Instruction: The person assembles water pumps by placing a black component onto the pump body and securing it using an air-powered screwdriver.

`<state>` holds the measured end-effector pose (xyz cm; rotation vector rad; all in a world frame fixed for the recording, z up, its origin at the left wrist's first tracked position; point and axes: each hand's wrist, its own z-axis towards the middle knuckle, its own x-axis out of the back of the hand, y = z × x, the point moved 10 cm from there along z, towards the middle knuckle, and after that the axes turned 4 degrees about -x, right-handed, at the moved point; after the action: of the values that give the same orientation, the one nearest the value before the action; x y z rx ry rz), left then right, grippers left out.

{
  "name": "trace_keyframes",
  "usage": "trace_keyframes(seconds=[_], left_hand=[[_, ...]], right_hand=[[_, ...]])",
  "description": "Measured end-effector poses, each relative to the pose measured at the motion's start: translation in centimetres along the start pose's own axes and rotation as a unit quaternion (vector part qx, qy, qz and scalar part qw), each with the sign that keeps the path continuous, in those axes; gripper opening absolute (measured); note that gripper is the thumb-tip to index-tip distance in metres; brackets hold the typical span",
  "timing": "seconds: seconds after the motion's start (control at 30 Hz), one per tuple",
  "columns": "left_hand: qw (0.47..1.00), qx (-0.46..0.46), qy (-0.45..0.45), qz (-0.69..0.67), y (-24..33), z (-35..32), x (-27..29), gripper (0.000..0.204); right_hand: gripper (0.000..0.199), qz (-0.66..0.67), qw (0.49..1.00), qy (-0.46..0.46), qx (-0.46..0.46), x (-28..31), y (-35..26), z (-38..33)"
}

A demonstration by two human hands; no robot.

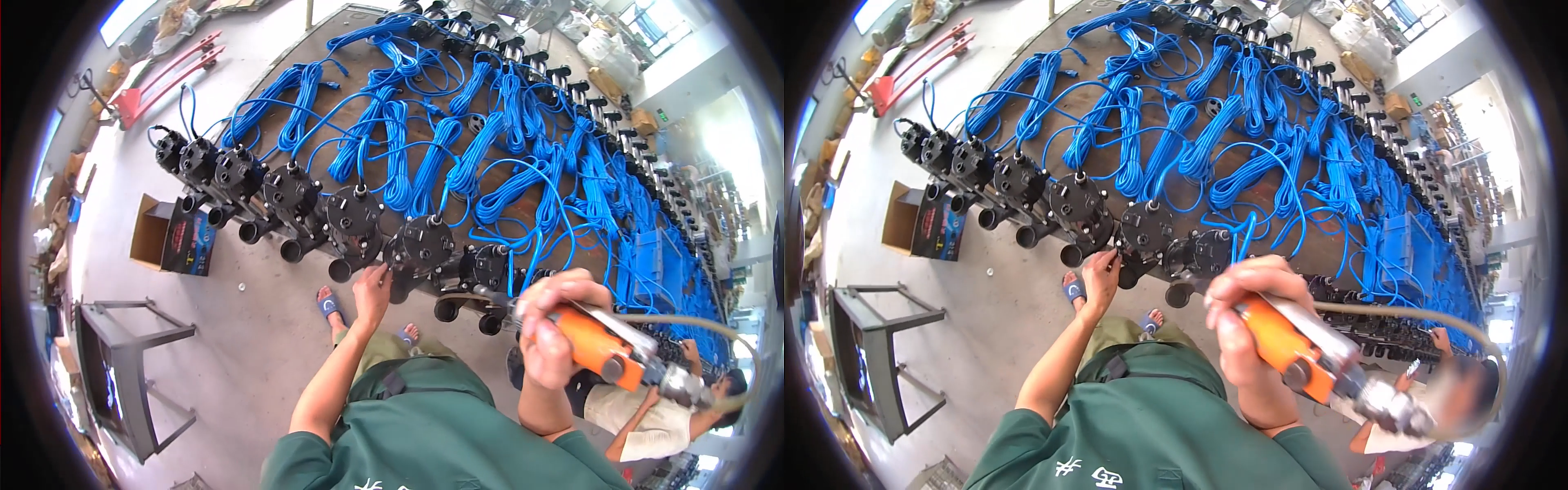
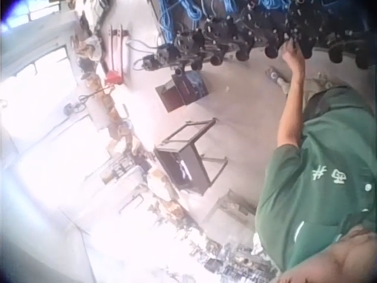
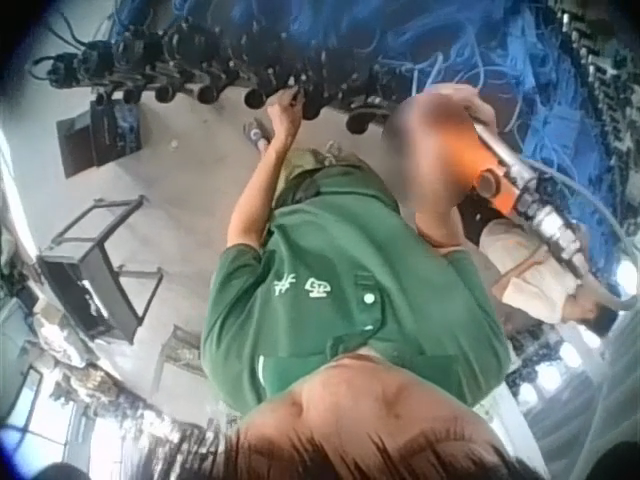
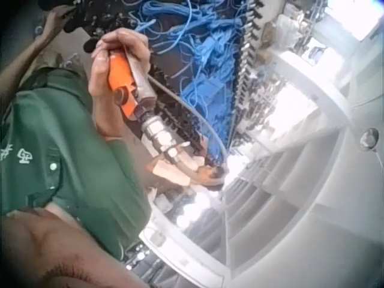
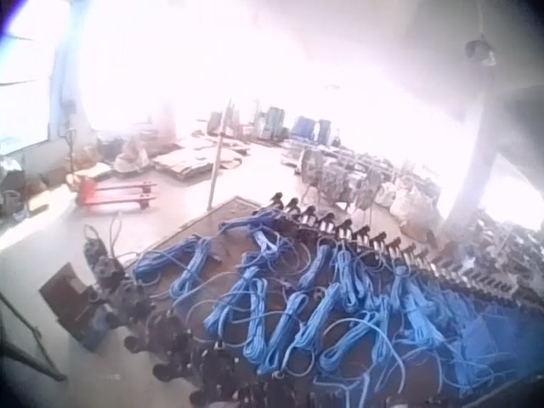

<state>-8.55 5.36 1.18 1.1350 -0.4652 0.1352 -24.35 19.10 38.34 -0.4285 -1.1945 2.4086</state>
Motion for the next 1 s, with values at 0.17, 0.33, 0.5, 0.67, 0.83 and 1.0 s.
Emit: trace_keyframes(seconds=[0.17, 0.33, 0.5, 0.67, 0.83, 1.0], left_hand=[[0.999, -0.03, 0.025, 0.034, 1.7, 0.1, -0.1, 0.013], [0.998, -0.025, 0.033, 0.049, 2.0, -0.4, -0.5, 0.017], [0.997, -0.029, 0.032, 0.062, 1.3, -0.7, -0.8, 0.015], [0.998, -0.034, 0.042, 0.042, 1.0, -0.8, -1.0, 0.013], [0.999, -0.03, 0.015, 0.032, 0.5, -0.5, -0.6, 0.014], [0.996, -0.008, 0.008, 0.087, 3.9, 0.8, 2.9, 0.018]], right_hand=[[0.034, 0.08, 0.992, -0.051, -0.088, -0.3, 4.7, -1.8], [0.034, 0.12, 0.971, -0.092, -0.187, -3.6, 10.3, -2.2], [0.03, 0.104, 0.972, -0.108, -0.178, -6.3, 17.3, -2.0], [0.023, 0.098, 0.974, -0.105, -0.175, -7.2, 19.7, -2.2], [0.032, 0.061, 0.978, -0.132, -0.151, -9.1, 18.5, -1.1], [0.04, 0.107, 0.977, -0.118, -0.139, -6.9, 14.9, 0.4]])
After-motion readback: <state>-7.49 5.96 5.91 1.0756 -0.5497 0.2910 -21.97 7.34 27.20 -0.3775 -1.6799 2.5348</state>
